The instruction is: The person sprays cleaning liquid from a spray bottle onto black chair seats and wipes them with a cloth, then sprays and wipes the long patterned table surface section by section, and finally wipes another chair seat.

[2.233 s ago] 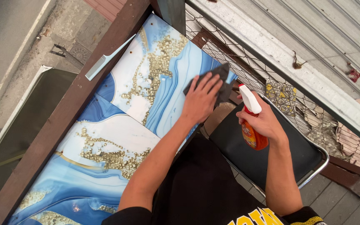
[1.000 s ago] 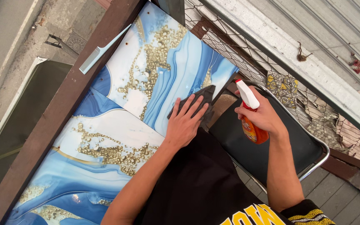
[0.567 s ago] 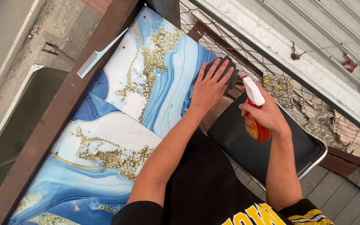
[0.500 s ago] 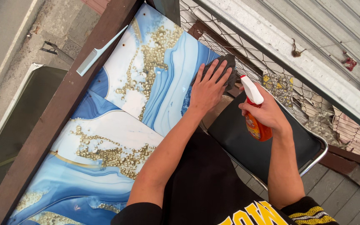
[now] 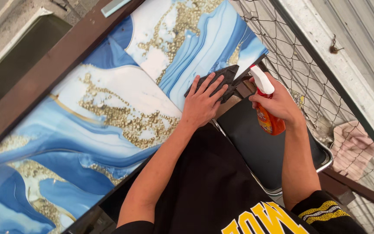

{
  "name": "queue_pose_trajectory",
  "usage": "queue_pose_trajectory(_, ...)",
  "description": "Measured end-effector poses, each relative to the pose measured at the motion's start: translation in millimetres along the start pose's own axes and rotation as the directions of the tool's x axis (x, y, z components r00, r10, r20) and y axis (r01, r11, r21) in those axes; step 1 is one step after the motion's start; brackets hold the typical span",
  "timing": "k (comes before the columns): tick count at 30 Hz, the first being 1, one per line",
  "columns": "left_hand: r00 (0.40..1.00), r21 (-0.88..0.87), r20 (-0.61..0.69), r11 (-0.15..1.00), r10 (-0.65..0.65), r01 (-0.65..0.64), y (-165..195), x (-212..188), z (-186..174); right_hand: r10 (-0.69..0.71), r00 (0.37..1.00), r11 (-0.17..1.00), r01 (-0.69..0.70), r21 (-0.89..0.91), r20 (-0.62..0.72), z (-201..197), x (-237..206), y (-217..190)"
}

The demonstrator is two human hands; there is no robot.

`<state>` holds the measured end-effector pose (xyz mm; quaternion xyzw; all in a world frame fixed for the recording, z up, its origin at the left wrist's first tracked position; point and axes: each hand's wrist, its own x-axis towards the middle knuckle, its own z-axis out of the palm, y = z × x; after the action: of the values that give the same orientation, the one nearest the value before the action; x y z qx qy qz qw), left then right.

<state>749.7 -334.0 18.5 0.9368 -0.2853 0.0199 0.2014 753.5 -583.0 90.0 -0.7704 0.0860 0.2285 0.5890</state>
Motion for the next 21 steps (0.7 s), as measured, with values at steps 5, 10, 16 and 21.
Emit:
queue_pose_trajectory(5, 0.992, 0.029, -0.059, 0.993, -0.109, 0.111, -5.8, -50.4, -10.7, -0.002, 0.989, 0.998, 0.011, -0.062, 0.15, 34.7, -3.6, -7.6)
queue_pose_trajectory(10, 0.968, 0.028, -0.139, 0.976, -0.211, 0.217, -11.2, -111.5, -27.5, -0.008, 0.961, 0.986, 0.053, -0.157, 0.277, 83.9, -18.7, -15.4)
queue_pose_trajectory(16, 0.916, 0.029, -0.216, 0.936, -0.338, 0.352, -16.7, -189.7, -53.5, -0.142, 0.908, 0.957, 0.228, -0.18, 0.393, 136.6, -25.2, -31.3)
queue_pose_trajectory(21, 0.796, -0.012, -0.318, 0.842, -0.515, 0.54, -16.6, -255.9, -72.5, -0.244, 0.901, 0.934, 0.318, -0.164, 0.359, 167.0, -30.2, -34.9)
